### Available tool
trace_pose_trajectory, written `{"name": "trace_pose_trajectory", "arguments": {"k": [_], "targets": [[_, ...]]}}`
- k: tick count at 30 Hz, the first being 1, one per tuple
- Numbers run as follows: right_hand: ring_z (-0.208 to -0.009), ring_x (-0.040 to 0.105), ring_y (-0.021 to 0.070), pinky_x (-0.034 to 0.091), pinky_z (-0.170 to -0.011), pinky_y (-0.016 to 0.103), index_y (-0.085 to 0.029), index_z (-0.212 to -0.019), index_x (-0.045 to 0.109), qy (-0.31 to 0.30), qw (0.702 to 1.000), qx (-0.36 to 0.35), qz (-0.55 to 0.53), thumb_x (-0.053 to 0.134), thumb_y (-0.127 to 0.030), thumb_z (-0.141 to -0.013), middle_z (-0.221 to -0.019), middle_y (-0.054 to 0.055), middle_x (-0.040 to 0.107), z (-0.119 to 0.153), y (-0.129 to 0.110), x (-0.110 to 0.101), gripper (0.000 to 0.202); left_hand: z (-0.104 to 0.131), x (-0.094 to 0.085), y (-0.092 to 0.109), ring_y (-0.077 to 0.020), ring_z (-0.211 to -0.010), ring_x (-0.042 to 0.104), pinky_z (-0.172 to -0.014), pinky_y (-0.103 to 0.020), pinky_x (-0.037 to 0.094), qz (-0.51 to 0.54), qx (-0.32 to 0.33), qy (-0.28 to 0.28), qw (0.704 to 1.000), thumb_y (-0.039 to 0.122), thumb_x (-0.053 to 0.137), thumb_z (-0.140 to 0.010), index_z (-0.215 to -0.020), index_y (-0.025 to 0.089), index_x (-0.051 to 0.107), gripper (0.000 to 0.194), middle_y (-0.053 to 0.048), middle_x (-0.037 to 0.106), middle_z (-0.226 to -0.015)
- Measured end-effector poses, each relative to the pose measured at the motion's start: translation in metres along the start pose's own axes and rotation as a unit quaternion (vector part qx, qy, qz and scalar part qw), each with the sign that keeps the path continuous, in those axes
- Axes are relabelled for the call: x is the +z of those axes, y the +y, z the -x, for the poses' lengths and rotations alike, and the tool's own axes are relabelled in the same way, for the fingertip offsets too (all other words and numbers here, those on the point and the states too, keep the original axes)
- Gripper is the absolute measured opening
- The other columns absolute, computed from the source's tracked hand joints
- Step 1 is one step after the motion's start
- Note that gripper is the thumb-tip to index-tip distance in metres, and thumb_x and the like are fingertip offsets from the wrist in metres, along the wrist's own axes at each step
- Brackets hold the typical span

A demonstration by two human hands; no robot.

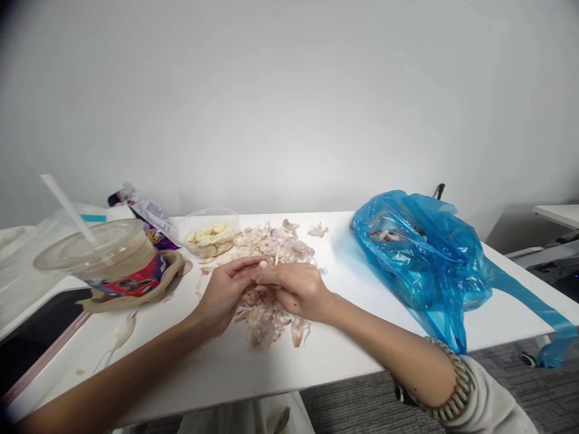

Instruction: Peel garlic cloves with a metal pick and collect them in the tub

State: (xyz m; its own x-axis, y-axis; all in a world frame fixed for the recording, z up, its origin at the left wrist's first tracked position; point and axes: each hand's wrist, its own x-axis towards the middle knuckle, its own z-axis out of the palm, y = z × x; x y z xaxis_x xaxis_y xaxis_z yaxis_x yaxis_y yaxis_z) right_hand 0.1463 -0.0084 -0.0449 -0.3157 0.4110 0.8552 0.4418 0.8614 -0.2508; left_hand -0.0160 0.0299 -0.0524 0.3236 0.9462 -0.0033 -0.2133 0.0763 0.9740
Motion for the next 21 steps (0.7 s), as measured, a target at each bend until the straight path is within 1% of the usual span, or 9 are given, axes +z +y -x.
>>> {"name": "trace_pose_trajectory", "arguments": {"k": [4, 8, 13, 17, 21], "targets": [[-0.087, 0.069, 0.0148, 0.059, -0.070, 0.025, -0.019, -0.099, 0.059, -0.019, 1.000, -0.011, 0.018, 0.047, -0.005, -0.083, -0.091, 0.007, 0.073, 0.0019, 0.0014, 0.0010, 0.024, -0.0010, -0.0011, -0.0007, -0.0195, -0.079, 0.067, -0.072, -0.029, 0.051, 0.009, -0.007, -0.002, 1.000, 0.027, 0.075, -0.065, -0.092, 0.018, 0.071, 0.029, -0.008, 0.074, -0.095], [-0.087, 0.069, 0.0144, 0.058, -0.072, 0.025, -0.018, -0.099, 0.060, -0.007, 1.000, -0.009, 0.015, 0.052, -0.008, -0.084, -0.090, 0.007, 0.073, 0.0011, 0.0022, -0.0005, 0.020, -0.0001, -0.0003, 0.0002, -0.0189, -0.079, 0.067, -0.073, -0.029, 0.051, 0.017, -0.010, -0.011, 1.000, 0.026, 0.074, -0.066, -0.093, 0.016, 0.070, 0.029, -0.008, 0.073, -0.092], [-0.087, 0.069, 0.0144, 0.059, -0.071, 0.024, -0.017, -0.099, 0.060, 0.004, 1.000, -0.017, 0.007, 0.054, -0.009, -0.084, -0.091, 0.008, 0.073, -0.0020, -0.0007, -0.0022, 0.018, 0.0009, 0.0000, 0.0031, -0.0171, -0.082, 0.066, -0.074, -0.026, 0.051, 0.024, -0.006, -0.023, 0.999, 0.024, 0.073, -0.069, -0.092, 0.017, 0.069, 0.025, -0.006, 0.073, -0.089], [-0.080, 0.070, 0.0146, 0.058, -0.068, 0.024, -0.017, -0.097, 0.060, 0.049, 0.999, -0.005, 0.008, 0.058, -0.007, -0.081, -0.087, 0.008, 0.074, -0.0038, -0.0018, -0.0040, 0.019, 0.0006, 0.0002, 0.0037, -0.0165, -0.080, 0.067, -0.073, -0.025, 0.051, 0.032, 0.003, -0.033, 0.999, 0.023, 0.072, -0.070, -0.092, 0.017, 0.069, 0.023, -0.004, 0.074, -0.083], [-0.078, 0.070, 0.0148, 0.057, -0.066, 0.025, -0.019, -0.096, 0.060, 0.099, 0.994, 0.015, 0.046, 0.060, -0.006, -0.079, -0.082, 0.005, 0.073, -0.0043, 0.0009, -0.0059, 0.020, -0.0001, 0.0000, 0.0021, -0.0155, -0.076, 0.067, -0.074, -0.026, 0.052, 0.041, 0.012, -0.035, 0.998, 0.023, 0.072, -0.070, -0.092, 0.018, 0.068, 0.022, -0.003, 0.074, -0.082]]}}
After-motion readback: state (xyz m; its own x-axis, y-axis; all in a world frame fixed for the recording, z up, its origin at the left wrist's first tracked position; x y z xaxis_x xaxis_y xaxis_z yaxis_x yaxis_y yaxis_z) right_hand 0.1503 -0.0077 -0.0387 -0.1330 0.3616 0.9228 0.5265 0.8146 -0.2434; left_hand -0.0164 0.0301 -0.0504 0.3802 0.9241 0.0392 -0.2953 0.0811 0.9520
